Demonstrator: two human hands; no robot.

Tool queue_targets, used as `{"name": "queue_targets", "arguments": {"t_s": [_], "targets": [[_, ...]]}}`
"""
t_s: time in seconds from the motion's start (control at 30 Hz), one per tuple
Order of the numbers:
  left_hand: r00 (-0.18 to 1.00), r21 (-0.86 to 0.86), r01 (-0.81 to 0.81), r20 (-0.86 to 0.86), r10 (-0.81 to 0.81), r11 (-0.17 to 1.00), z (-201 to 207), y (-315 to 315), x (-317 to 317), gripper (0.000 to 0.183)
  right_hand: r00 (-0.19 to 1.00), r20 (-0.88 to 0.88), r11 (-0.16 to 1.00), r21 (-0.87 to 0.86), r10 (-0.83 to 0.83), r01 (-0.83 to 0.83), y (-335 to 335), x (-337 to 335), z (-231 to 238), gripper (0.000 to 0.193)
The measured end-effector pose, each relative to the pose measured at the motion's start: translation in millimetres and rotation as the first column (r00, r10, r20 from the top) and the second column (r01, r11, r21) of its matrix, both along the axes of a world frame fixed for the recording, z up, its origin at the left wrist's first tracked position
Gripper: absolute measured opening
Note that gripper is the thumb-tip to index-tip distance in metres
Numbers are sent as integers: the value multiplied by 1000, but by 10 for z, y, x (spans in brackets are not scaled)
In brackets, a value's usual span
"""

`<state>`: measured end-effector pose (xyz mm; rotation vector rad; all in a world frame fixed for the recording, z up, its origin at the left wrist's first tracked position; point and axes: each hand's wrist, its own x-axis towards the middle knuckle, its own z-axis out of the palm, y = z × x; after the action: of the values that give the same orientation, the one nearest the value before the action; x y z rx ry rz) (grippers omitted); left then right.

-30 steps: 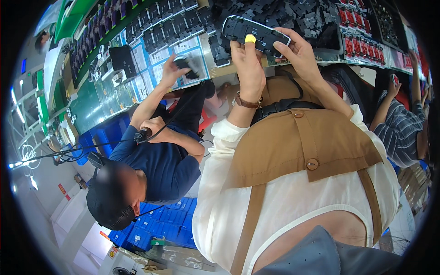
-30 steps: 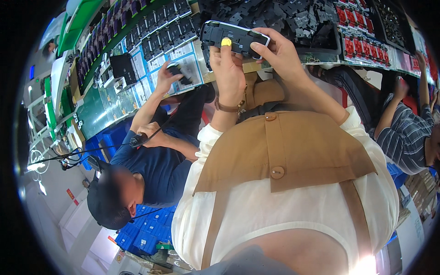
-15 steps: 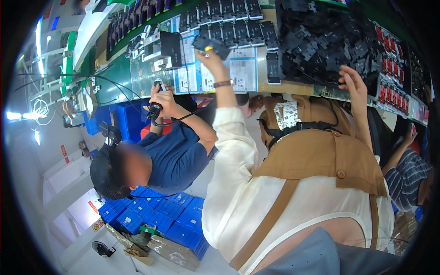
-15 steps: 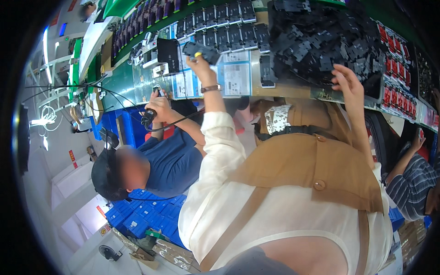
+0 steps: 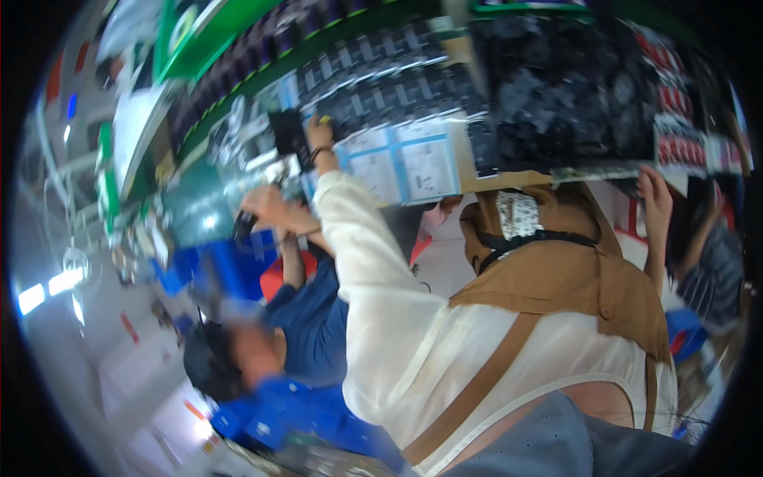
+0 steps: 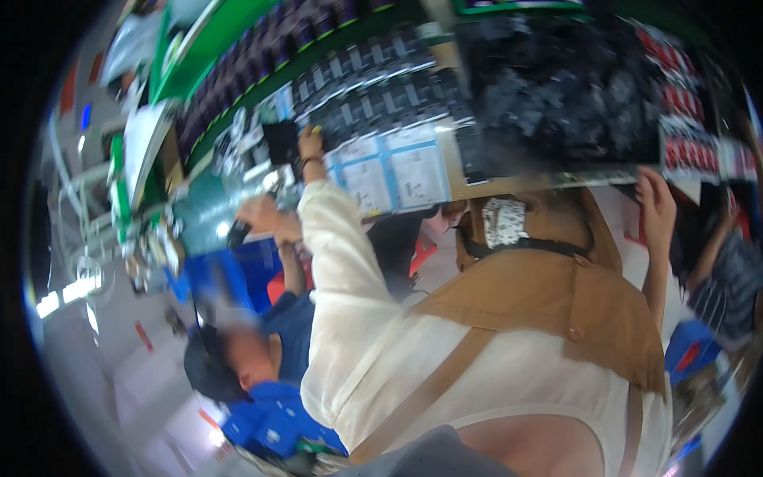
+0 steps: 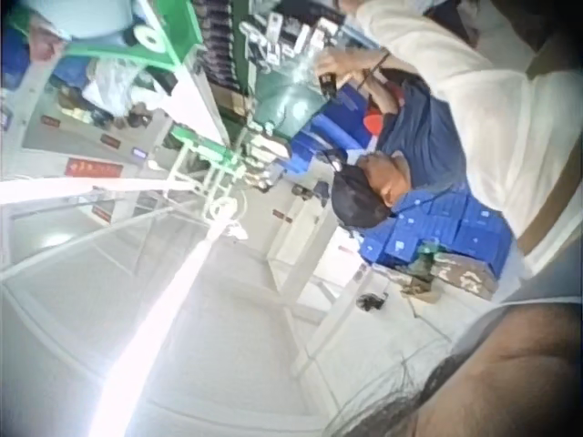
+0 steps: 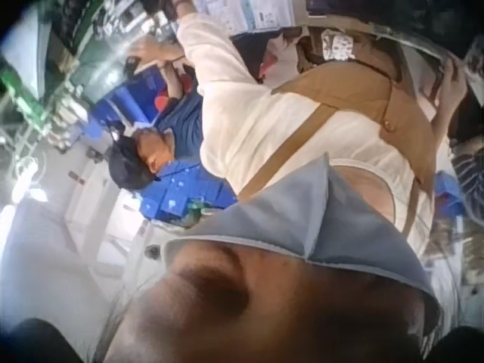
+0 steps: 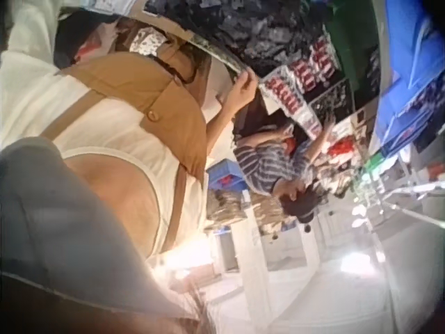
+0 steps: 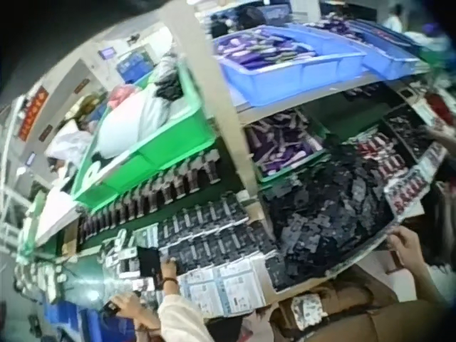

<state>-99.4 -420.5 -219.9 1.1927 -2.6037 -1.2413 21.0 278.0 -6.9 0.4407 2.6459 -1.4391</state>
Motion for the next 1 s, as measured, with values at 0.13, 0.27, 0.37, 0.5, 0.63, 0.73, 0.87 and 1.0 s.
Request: {"name": "queue_targets", "arguments": {"t_s": [0.13, 0.27, 0.37, 0.5, 0.63, 0.73, 0.87, 1.0], "targets": [[850, -508, 522, 240, -470, 686, -228, -800, 319, 31, 999, -40, 998, 53, 22, -20, -167, -152, -27, 20], [965, -233, 249, -28, -262, 940, -268, -422, 104, 37, 995, -74, 997, 33, -65, 67, 22, -8, -307, 20], [986, -386, -109, 75, 149, 916, 213, 20, 43, 39, 973, -1, 968, -101, -230, 229, 393, -49, -585, 23], [930, -365, -348, -19, 367, 863, 715, 387, 73, 37, 742, 206, 647, -379, -638, 662, 1221, -226, -1253, 28], [918, -230, -96, -396, -3, 969, 938, 863, 140, 35, 628, 323, 526, -352, -708, 774, 1715, -521, -1795, 29], [885, -41, 3, -464, -22, 999, 1195, 1484, 153, 28, 678, 358, 530, -432, -642, 730, 1930, -610, -2083, 27], [829, 175, 114, -560, 4, 978, 1834, 2845, 291, 24, 715, 401, 486, -536, -572, 690, 1901, -630, -2064, 20], [809, 316, 191, -587, 34, 929, 2085, 3868, 390, 20, 740, 232, 494, -616, -631, 614, 2113, -511, -2084, 18]]}}
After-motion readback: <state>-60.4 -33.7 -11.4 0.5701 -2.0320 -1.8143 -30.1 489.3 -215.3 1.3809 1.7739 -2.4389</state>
